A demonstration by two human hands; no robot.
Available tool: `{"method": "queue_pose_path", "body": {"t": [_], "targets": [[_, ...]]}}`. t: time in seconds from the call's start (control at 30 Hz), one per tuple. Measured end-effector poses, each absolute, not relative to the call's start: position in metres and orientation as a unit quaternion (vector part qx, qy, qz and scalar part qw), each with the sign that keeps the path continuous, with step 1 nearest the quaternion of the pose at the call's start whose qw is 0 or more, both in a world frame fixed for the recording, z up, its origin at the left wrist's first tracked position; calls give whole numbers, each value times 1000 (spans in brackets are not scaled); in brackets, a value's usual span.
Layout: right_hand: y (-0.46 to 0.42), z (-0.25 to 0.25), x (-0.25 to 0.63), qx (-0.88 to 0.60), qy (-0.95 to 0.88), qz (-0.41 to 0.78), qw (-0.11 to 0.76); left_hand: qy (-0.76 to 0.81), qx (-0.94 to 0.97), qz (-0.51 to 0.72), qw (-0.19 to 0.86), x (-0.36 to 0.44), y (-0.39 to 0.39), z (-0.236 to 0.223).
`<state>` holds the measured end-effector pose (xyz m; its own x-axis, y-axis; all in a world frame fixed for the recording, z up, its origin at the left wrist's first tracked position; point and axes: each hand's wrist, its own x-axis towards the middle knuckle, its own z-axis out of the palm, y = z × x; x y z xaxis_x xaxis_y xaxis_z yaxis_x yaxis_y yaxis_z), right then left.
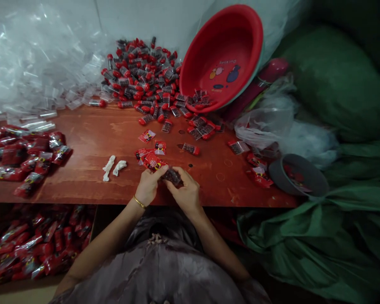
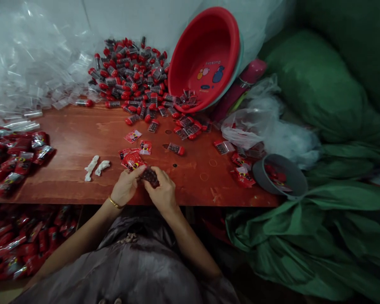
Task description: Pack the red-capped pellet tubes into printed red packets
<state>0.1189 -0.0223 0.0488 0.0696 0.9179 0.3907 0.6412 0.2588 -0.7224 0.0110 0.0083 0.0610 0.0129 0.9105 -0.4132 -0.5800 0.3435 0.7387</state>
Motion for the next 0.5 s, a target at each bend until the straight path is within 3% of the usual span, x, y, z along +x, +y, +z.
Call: {"method": "queue_pose_path", "body": {"t": [0.17,0.4,0.5], "targets": [[-21,46,117,-582,-640,166,474,436,239,530,687,14,8,58],[-21,44,133,-556,-536,409,485,419,249,516,705,2,16,66],[-20,44,128,-541,-509,451,495,401,275,494,721,3,11,65]]}}
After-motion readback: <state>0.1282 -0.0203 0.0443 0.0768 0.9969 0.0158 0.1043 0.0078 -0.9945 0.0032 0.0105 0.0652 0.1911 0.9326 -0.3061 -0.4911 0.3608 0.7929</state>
